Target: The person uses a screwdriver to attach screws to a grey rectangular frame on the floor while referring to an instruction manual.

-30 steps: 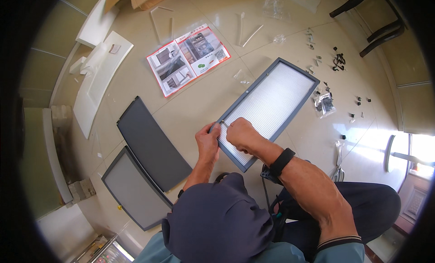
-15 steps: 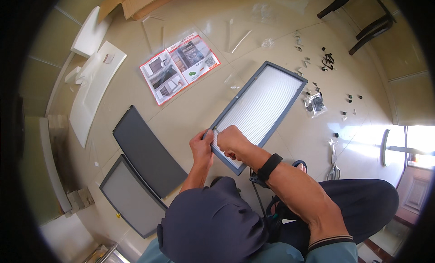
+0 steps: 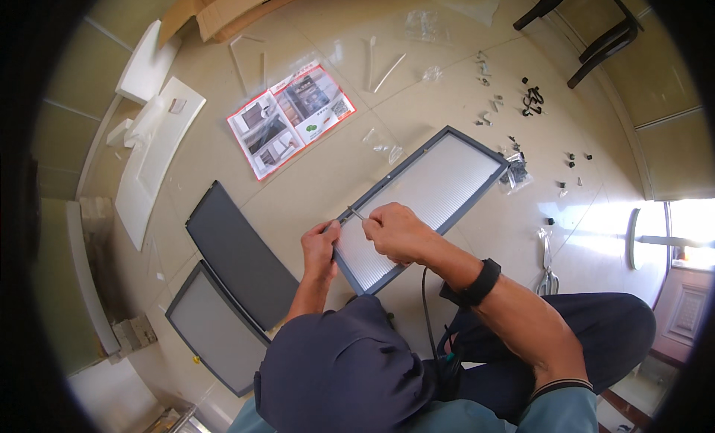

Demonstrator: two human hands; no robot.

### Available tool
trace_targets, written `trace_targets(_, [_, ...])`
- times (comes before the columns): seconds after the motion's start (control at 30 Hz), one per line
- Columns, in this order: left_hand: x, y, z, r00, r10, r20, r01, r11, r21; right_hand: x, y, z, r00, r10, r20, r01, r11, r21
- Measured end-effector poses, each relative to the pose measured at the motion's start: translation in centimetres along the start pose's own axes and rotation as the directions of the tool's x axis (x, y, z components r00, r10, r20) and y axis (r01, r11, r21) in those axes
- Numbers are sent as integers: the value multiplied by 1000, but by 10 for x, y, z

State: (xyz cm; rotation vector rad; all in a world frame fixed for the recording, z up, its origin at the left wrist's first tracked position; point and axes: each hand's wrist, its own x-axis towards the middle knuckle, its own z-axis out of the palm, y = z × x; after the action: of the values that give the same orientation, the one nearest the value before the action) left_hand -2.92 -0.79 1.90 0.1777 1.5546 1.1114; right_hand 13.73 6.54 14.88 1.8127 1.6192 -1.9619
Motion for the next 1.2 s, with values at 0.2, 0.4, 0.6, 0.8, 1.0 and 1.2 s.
trace_targets(0.2, [10,0,-4,999,38,2,-38,999,6,14,40,-50,883,-389,-261,279,884,-374])
trace_targets(0.4, [19,10,-33,990,133,46,-140,973,184,14,46,-103,930,-61,-364,55,998,-28])
trace_targets(0.6, [32,10,-42,961,258,98,-275,930,246,44,65,-164,819,-153,-553,192,981,13])
trace_targets(0.8, [44,7,-43,960,270,77,-280,931,234,86,78,-237,683,-80,-726,125,992,8])
trace_targets(1.0, [33,8,-38,931,351,104,-365,866,343,139,106,-309,493,-169,-854,-18,979,-204])
trace_targets(1.2, [32,8,-40,945,308,111,-327,898,293,186,105,-336,410,-251,-877,38,965,-259])
